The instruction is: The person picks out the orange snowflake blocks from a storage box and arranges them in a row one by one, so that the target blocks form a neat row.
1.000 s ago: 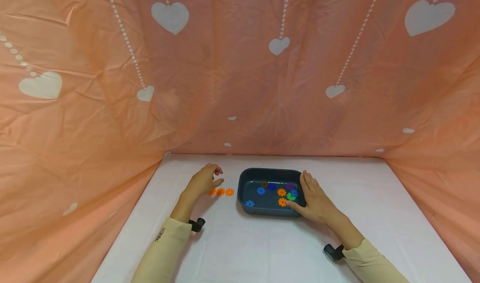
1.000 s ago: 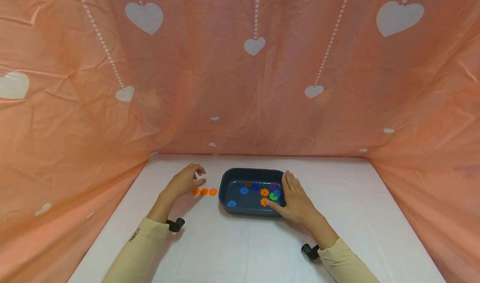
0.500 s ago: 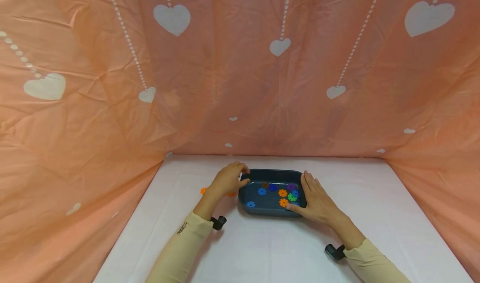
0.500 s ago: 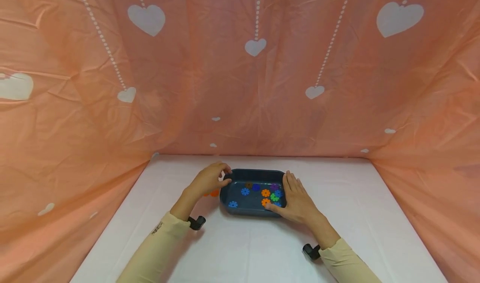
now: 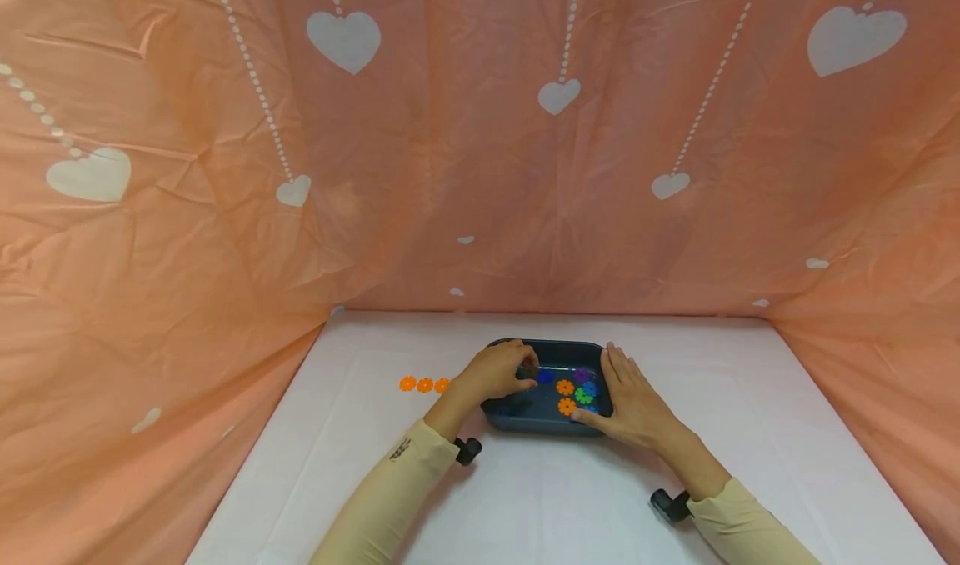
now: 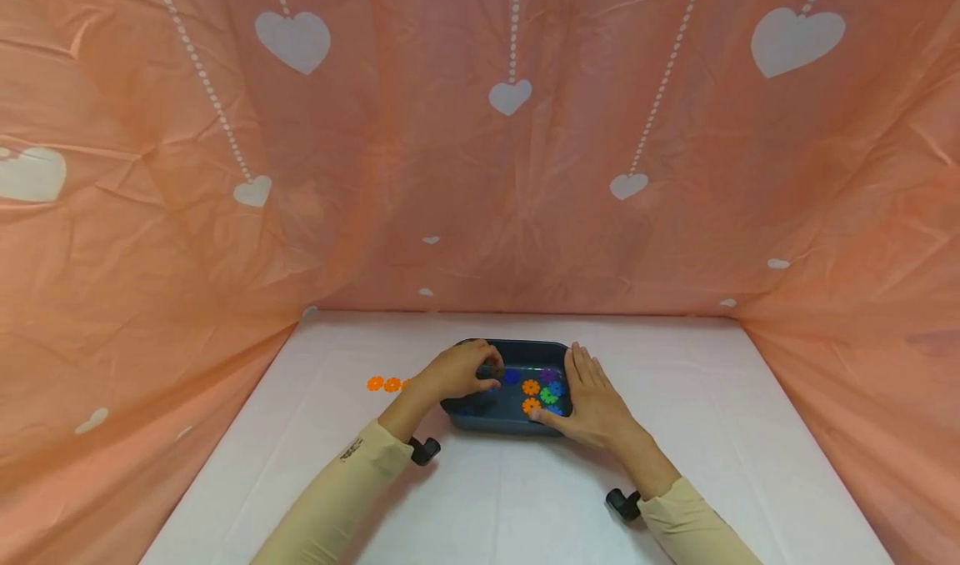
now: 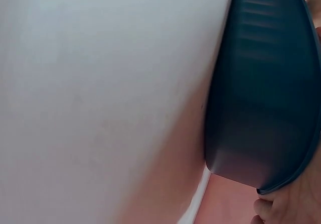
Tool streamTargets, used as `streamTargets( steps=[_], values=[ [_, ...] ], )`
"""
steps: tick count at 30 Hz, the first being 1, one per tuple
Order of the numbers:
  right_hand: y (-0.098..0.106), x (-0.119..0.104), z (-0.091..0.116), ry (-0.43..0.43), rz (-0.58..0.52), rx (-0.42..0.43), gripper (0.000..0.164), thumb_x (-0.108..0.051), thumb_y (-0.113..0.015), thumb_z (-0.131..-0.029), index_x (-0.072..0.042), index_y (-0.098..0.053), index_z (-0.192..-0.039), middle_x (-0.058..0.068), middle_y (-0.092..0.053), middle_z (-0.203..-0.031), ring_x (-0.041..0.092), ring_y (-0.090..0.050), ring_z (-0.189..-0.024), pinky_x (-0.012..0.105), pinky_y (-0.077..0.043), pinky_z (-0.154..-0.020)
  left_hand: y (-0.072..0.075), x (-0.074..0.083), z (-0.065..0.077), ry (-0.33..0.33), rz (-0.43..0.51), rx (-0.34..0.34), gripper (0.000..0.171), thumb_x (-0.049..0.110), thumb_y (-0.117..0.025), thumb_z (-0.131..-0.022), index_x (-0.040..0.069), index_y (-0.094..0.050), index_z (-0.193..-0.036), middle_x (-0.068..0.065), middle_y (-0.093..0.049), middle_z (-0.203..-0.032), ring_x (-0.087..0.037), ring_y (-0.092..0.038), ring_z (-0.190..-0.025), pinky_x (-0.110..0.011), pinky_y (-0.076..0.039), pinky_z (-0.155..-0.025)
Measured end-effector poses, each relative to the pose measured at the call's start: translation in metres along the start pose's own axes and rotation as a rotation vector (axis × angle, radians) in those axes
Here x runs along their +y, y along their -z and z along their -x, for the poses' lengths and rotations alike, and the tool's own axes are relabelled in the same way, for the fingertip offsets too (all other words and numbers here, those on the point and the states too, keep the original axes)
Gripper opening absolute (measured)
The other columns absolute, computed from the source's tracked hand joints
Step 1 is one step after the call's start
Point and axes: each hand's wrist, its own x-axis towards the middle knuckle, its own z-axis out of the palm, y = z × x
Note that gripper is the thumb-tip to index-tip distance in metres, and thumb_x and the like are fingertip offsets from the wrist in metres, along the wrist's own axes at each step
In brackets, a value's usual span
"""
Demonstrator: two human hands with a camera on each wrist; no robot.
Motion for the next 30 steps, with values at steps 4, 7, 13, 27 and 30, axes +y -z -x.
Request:
streamTargets(
  steps=[4,7,13,27,30],
  values=[
    [0.001,0.000,0.000,-0.004,-0.002,-0.005,0.122,-0.070,-0.069,-0.092,0.014,-0.018,-0.164,0.031,-0.012,-0.174,0.048,-0.013,-0.162,0.060,-0.013,-0.130,-0.006,0.005,-0.007,-0.021,0.017,-0.042,0.034,0.036,-0.080,-0.099,0.019,-0.073,-0.126,0.001,-0.067,-0.117,-0.011,-0.067,-0.105,-0.028,-0.055,-0.092],
    [0.001,0.000,0.000,-0.008,-0.004,-0.009,0.122,-0.071,-0.069,-0.092,0.014,-0.018,-0.164,0.031,-0.012,-0.175,0.048,-0.012,-0.163,0.060,-0.013,-0.130,-0.010,0.008,-0.013,-0.034,0.010,-0.066,0.033,0.037,-0.080,-0.098,0.021,-0.073,-0.126,0.002,-0.067,-0.117,-0.009,-0.065,-0.102,-0.026,-0.054,-0.089],
    [0.003,-0.001,0.001,-0.006,-0.025,-0.015,0.122,-0.070,-0.070,-0.092,0.015,-0.018,-0.163,0.032,-0.011,-0.174,0.049,-0.011,-0.162,0.061,-0.012,-0.130,-0.019,0.017,-0.025,-0.052,-0.016,-0.119,0.032,0.039,-0.081,-0.097,0.024,-0.073,-0.125,0.007,-0.065,-0.114,-0.007,-0.063,-0.100,-0.027,-0.054,-0.091],
    [0.005,-0.004,0.000,0.013,-0.027,-0.013,0.123,-0.069,-0.071,-0.092,0.017,-0.018,-0.162,0.034,-0.012,-0.173,0.051,-0.012,-0.161,0.063,-0.014,-0.129,-0.035,0.030,-0.034,-0.058,0.024,-0.168,0.027,0.036,-0.085,-0.094,0.027,-0.075,-0.118,0.012,-0.064,-0.109,-0.002,-0.061,-0.099,-0.026,-0.053,-0.093],
    [0.005,-0.004,0.001,0.002,-0.031,-0.026,0.123,-0.069,-0.070,-0.092,0.015,-0.016,-0.163,0.033,-0.010,-0.174,0.049,-0.011,-0.162,0.062,-0.012,-0.129,-0.037,0.031,-0.033,-0.058,0.035,-0.163,0.026,0.036,-0.086,-0.094,0.027,-0.075,-0.116,0.012,-0.063,-0.106,-0.002,-0.059,-0.095,-0.026,-0.052,-0.090]
  ],
)
